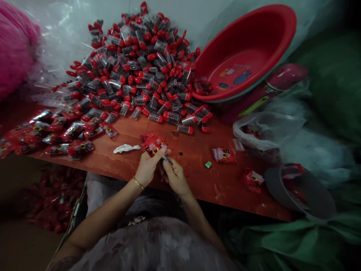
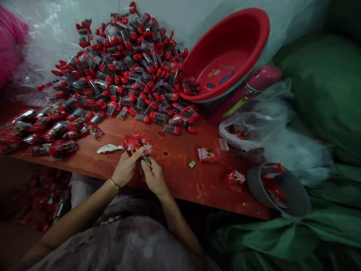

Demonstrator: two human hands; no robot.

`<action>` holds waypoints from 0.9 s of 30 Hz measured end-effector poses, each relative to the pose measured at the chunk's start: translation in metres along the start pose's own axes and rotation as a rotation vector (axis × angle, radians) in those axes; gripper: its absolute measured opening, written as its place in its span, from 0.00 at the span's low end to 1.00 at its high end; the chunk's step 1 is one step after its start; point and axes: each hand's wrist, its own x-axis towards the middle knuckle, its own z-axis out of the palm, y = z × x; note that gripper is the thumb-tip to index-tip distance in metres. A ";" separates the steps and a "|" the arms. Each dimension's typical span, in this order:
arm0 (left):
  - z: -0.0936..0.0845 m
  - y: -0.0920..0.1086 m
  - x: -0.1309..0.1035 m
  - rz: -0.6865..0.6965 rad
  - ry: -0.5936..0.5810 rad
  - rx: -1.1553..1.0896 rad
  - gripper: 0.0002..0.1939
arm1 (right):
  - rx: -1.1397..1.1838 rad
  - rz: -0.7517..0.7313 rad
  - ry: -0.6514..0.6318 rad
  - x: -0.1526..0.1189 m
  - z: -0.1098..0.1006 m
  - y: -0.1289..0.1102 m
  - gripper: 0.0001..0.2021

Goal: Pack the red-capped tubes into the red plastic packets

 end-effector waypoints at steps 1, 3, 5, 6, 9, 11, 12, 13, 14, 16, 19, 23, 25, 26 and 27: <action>0.000 0.003 0.001 -0.013 0.011 0.014 0.21 | 0.018 0.007 -0.017 0.000 0.001 0.001 0.17; 0.000 0.006 0.000 -0.064 -0.029 0.044 0.22 | 0.058 0.022 -0.001 -0.001 0.003 0.003 0.17; -0.001 0.006 -0.002 -0.114 -0.079 0.074 0.23 | 0.104 0.042 0.032 -0.003 0.006 0.005 0.16; -0.001 0.005 -0.003 -0.137 -0.093 0.090 0.24 | 0.129 0.052 0.042 -0.004 0.008 0.007 0.16; -0.003 0.003 -0.005 -0.231 -0.085 0.139 0.23 | 0.199 0.069 0.048 -0.006 0.013 0.012 0.15; -0.007 0.004 -0.004 -0.251 -0.057 0.114 0.21 | 0.223 0.050 0.028 -0.008 0.013 0.013 0.14; -0.008 0.005 -0.003 -0.234 -0.042 0.078 0.20 | 0.218 0.033 0.015 -0.009 0.012 0.012 0.13; -0.010 0.006 -0.002 -0.207 -0.034 0.036 0.18 | 0.201 0.016 0.009 -0.010 0.010 0.011 0.13; -0.011 0.007 -0.001 -0.187 -0.037 -0.007 0.17 | 0.171 -0.001 0.013 -0.011 0.009 0.009 0.13; -0.012 0.008 -0.001 -0.184 -0.063 -0.066 0.15 | 0.087 -0.028 0.045 -0.012 0.007 0.003 0.12; -0.008 0.005 -0.003 -0.208 -0.074 -0.080 0.15 | -0.016 -0.044 0.106 -0.013 0.009 -0.002 0.12; -0.004 -0.002 -0.010 -0.141 0.001 -0.009 0.16 | -0.036 -0.047 0.164 -0.010 0.016 0.000 0.12; -0.005 -0.004 -0.012 -0.108 -0.004 -0.007 0.17 | -0.001 -0.037 0.177 -0.007 0.018 0.003 0.12; -0.006 -0.004 -0.012 -0.090 -0.014 -0.025 0.18 | 0.016 -0.029 0.178 -0.006 0.018 0.003 0.12; -0.008 -0.003 -0.012 -0.070 -0.027 -0.050 0.20 | 0.026 -0.021 0.171 -0.005 0.017 0.003 0.12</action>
